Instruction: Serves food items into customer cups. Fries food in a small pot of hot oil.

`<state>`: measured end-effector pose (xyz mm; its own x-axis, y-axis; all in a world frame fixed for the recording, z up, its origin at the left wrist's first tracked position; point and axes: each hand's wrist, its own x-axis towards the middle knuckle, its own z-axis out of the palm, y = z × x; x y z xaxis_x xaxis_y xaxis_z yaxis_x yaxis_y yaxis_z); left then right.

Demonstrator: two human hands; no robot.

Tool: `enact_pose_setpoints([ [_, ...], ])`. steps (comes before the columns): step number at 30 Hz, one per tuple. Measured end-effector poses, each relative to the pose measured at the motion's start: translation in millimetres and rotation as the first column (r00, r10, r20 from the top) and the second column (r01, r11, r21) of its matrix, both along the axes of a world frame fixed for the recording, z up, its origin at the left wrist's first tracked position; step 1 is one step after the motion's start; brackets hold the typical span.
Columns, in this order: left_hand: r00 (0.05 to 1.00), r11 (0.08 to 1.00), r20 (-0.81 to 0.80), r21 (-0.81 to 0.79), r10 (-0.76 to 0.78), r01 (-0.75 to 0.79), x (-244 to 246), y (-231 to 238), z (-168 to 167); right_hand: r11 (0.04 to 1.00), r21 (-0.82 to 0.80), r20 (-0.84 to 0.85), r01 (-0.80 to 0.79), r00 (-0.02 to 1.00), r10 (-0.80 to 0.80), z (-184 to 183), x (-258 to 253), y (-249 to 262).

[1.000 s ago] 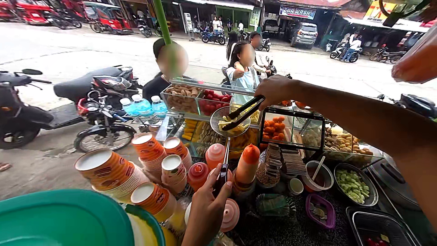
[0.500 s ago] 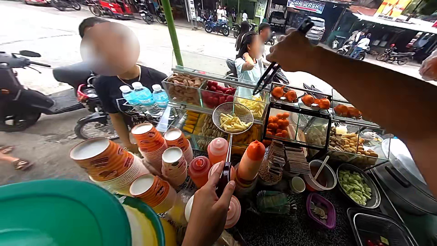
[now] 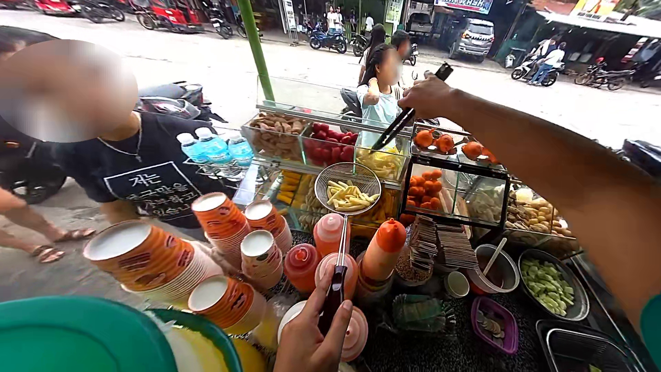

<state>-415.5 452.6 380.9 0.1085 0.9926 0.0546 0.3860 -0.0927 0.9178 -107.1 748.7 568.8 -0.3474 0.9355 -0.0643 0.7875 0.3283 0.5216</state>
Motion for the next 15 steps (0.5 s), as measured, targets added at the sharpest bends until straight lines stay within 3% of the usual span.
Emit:
enact_pose_setpoints([
  [3, 1.000, 1.000, 0.004, -0.003, 0.003, -0.003, 1.3, 1.5, -0.9, 0.999, 0.049, 0.088, -0.005, 0.996, 0.001, 11.1, 3.3, -20.0],
  [6, 1.000, 1.000, -0.021, -0.004, 0.001, -0.001, 2.2, 4.2, -0.5, 0.995, 0.040, 0.181, -0.095, 0.980, 0.086, -0.5, 1.5, -23.2],
  [9, 1.000, 1.000, -0.013, -0.005, -0.003, 0.003, 3.8, 4.6, 0.8, 0.992, 0.043, 0.162, -0.123, 0.980, 0.114, -25.8, -2.0, -17.1],
  [15, 1.000, 1.000, -0.020, -0.007, 0.010, -0.010, 3.5, 5.1, -0.3, 0.992, 0.120, 0.025, 0.050, 0.998, -0.053, -68.7, -24.2, -16.4],
])
